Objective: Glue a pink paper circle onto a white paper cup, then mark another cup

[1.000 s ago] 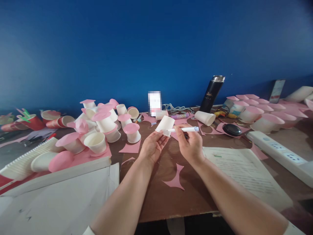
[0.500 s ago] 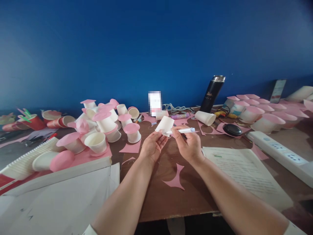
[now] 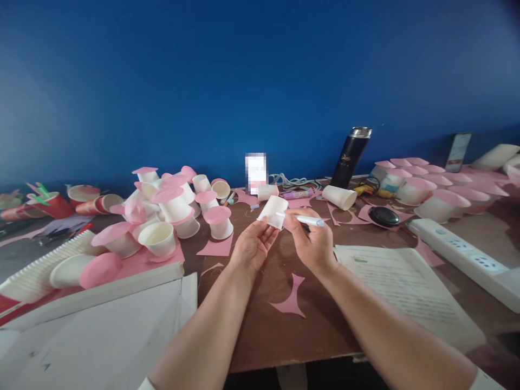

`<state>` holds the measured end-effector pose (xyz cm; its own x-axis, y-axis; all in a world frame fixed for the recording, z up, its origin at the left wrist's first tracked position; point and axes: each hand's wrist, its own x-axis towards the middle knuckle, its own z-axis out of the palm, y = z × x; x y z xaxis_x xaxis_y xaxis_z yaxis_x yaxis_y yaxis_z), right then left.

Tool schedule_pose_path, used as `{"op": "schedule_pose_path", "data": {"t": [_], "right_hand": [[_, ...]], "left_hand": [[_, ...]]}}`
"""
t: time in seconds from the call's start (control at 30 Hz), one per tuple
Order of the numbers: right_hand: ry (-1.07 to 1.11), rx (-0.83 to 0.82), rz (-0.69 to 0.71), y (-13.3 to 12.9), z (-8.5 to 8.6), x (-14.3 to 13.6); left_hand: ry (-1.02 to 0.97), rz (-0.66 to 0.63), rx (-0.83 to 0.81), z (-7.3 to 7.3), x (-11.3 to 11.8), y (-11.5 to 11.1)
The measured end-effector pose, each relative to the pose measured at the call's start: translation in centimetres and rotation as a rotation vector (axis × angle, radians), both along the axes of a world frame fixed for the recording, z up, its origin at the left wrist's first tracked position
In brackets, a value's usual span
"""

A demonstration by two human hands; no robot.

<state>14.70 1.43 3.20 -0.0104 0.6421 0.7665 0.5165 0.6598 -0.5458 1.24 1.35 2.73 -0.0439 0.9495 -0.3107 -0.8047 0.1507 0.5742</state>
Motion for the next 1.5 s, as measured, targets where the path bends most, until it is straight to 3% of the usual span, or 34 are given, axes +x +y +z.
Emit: {"op": "schedule_pose_path", "data": {"t": [0.37, 0.57, 0.7, 0.87, 0.97, 1.2, 1.33, 1.5], "right_hand": [[0.050, -0.057, -0.021, -0.4, 0.2, 0.2], [0.003, 0.024, -0.011, -0.2, 0.2, 0.1], [-0.029, -0.021, 0.032, -0.2, 0.2, 0.1], [-0.010, -0.026, -0.018, -0.2, 0.1, 0.1], [-0.007, -0.086, 0.042, -0.4, 0.1, 0.1], [0.368, -0.122, 0.043, 0.7, -0.3, 0.3], [0.429, -0.292, 0.028, 2.3, -1.6, 0.6], [0.437, -0.570, 0.255, 2.6, -1.8, 0.1]], "left_hand": [[-0.063, 0.054, -0.054, 0.3, -0.2, 0.0], [-0.051, 0.065, -0.075, 0.1, -0.2, 0.2], [-0.072, 0.074, -0.068, 0.1, -0.2, 0.3], [-0.086, 0.092, -0.101, 0.3, -0.2, 0.2], [-0.090, 0.096, -0.098, 0.3, -0.2, 0.2], [-0.109, 0.098, -0.102, 0.4, -0.4, 0.2], [-0.112, 0.064, -0.129, 0.4, -0.3, 0.2], [-0.092, -0.009, -0.117, 0.4, -0.1, 0.0]]}}
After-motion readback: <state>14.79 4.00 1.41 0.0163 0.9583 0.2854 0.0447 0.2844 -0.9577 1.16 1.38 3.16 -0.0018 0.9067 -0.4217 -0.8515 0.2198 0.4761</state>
